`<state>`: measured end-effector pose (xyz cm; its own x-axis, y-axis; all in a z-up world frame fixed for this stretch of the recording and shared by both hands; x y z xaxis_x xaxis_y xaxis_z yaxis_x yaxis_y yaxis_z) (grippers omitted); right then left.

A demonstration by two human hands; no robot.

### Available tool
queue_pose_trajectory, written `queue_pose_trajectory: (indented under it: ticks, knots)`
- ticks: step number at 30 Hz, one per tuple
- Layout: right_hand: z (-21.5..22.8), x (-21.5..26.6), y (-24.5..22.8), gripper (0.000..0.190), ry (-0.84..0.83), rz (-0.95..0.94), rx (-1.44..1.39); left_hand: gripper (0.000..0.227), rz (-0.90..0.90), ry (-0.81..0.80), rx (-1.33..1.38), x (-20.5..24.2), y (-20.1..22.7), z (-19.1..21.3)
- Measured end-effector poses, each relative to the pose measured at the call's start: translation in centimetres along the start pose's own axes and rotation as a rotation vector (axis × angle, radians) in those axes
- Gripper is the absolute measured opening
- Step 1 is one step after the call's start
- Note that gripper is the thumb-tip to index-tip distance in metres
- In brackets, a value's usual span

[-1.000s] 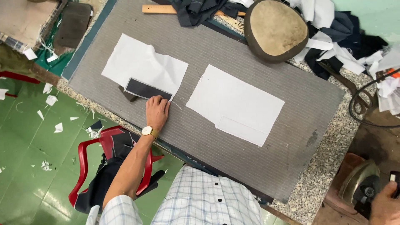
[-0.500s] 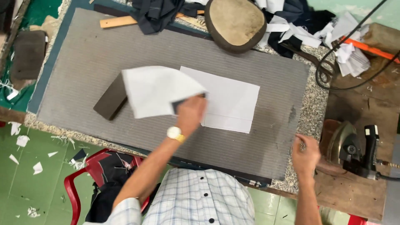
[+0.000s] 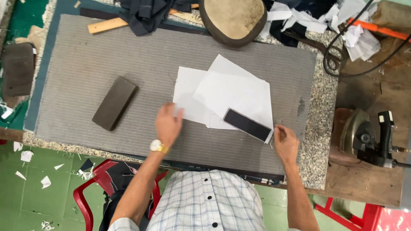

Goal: The person irons small pieces of dark fabric using a steam iron and white paper as a protective layer. They repeatedly place the fabric under the paper, press with the iron, and trim the edges with scissors.

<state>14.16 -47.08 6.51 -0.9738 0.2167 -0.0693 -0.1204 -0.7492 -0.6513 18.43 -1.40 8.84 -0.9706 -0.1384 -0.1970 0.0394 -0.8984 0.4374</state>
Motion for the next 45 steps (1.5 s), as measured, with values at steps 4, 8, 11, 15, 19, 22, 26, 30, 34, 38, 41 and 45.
queue_pose_trajectory:
  ticks: [4,8,11,15,19,22,26,30,34,38,41,45]
  knots:
    - [-2.2,-1.7,0.0,0.016,-0.001,0.017,0.120,0.039,0.026,0.054,-0.034,-2.1,-1.6,-0.1]
    - [-2.4,-3.0,-0.3,0.028,-0.009,-0.123,0.203,0.040,0.027,0.033,0.027,-3.9,0.8,-5.8]
    - [-2.2,-2.4,1.8,0.037,-0.009,-0.187,0.294,0.046,0.002,0.008,-0.032,-5.0,2.9,-9.9]
    - [-2.9,-0.2,6.0,0.045,-0.151,-0.371,0.317,0.035,-0.007,-0.013,-0.159,-6.3,5.2,-12.4]
    - [-3.9,0.3,6.4,0.039,-0.176,-0.394,0.275,0.021,0.025,-0.115,-0.054,-7.2,5.0,-13.8]
    - [-4.7,-1.1,6.0,0.028,-0.168,-0.369,0.243,0.018,0.170,-0.267,0.212,-7.9,4.9,-12.9]
    - [-3.0,-4.7,1.8,0.020,-0.014,-0.294,-0.197,0.017,0.316,-0.155,0.592,-8.8,3.4,-10.2]
    - [1.0,-7.0,-5.3,0.014,0.237,-0.012,-0.604,0.013,0.297,0.051,0.901,-8.4,6.2,-1.1]
    - [0.1,-5.9,-7.0,0.017,0.225,0.029,-0.651,0.011,0.308,0.090,0.912,-5.5,2.0,-0.2]
    - [-7.6,-2.8,-0.9,0.045,-0.133,-0.394,-0.583,0.029,0.662,-0.078,0.928,-1.2,-2.8,-4.4]
    - [-11.9,-1.5,3.5,0.035,-0.235,-0.479,-0.593,0.031,0.752,-0.139,0.923,-0.5,-3.8,-5.9]
    - [-9.6,-5.7,-1.5,0.018,-0.243,-0.334,-0.434,0.027,0.659,-0.106,0.935,-3.2,-5.1,-9.1]
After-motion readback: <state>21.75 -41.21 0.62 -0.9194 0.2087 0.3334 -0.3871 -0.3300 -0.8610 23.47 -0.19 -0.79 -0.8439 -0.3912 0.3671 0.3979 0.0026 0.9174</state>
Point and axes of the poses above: each hand's wrist, its own x-axis away from the middle knuckle, its own z-axis out of the back of the hand, y = z × x, the point moved 9 cm from there along -x, towards the middle knuckle, and after that the axes turned 2 degrees about x, right-handed, at the moved point
